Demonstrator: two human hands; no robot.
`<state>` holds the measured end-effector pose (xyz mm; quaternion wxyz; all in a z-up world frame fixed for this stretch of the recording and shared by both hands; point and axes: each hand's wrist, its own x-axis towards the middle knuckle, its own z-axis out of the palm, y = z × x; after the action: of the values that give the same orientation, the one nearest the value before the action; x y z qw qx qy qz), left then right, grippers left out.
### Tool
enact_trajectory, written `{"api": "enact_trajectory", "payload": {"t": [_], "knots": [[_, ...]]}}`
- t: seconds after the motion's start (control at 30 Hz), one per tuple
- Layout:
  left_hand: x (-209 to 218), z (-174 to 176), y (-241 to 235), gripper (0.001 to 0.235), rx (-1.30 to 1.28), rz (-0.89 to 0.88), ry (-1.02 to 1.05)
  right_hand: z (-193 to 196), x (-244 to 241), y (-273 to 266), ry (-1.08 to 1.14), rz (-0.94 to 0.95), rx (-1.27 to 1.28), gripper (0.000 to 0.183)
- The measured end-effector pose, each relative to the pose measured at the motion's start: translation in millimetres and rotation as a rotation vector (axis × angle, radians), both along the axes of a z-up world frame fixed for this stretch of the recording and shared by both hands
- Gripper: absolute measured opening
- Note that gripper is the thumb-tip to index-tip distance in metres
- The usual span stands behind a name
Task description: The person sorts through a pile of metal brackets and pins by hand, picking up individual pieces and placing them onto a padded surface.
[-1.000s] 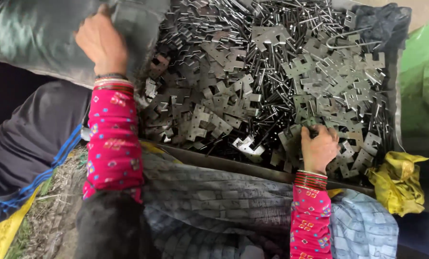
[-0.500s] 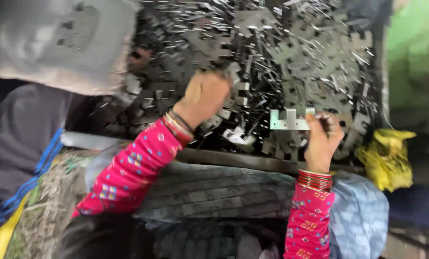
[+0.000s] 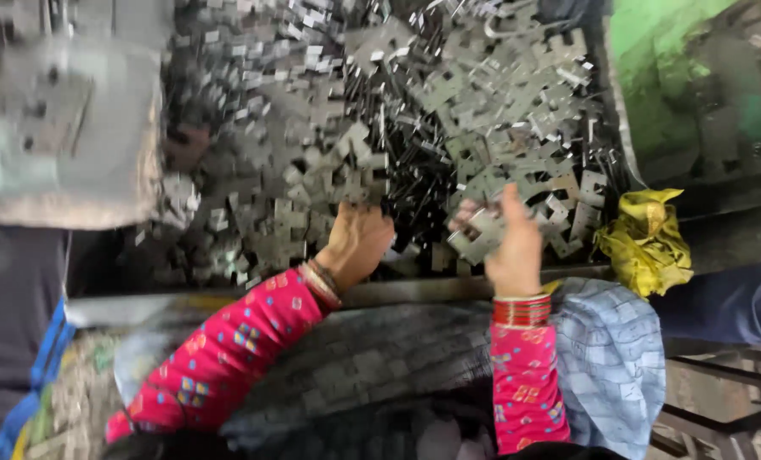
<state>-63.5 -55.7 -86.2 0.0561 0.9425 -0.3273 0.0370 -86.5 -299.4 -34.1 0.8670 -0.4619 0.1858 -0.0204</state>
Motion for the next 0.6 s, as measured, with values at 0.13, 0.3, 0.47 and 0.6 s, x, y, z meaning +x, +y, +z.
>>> {"api": "enact_trajectory", "payload": {"t": [0.13, 0.3, 0.47, 0.6], "knots": [[12, -4, 10, 0.012, -0.269, -0.066, 0.042, -3, 7, 24, -0.13, 0.015, -0.738, 0.029], [24, 56, 35, 0.027, -0.443, -0.102, 0.355, -87, 12, 6, -0.506, 0.369, -1.89, 0.038], [33, 119, 49, 0.021, -0.733, 0.03, 0.637, -47, -1, 28, -0.368, 0.449, -1.904, 0.031], [34, 123, 54, 0.018, -0.935, -0.006, 0.617, -51, -1, 27, -0.398, 0.467, -1.888, 0.031]]}}
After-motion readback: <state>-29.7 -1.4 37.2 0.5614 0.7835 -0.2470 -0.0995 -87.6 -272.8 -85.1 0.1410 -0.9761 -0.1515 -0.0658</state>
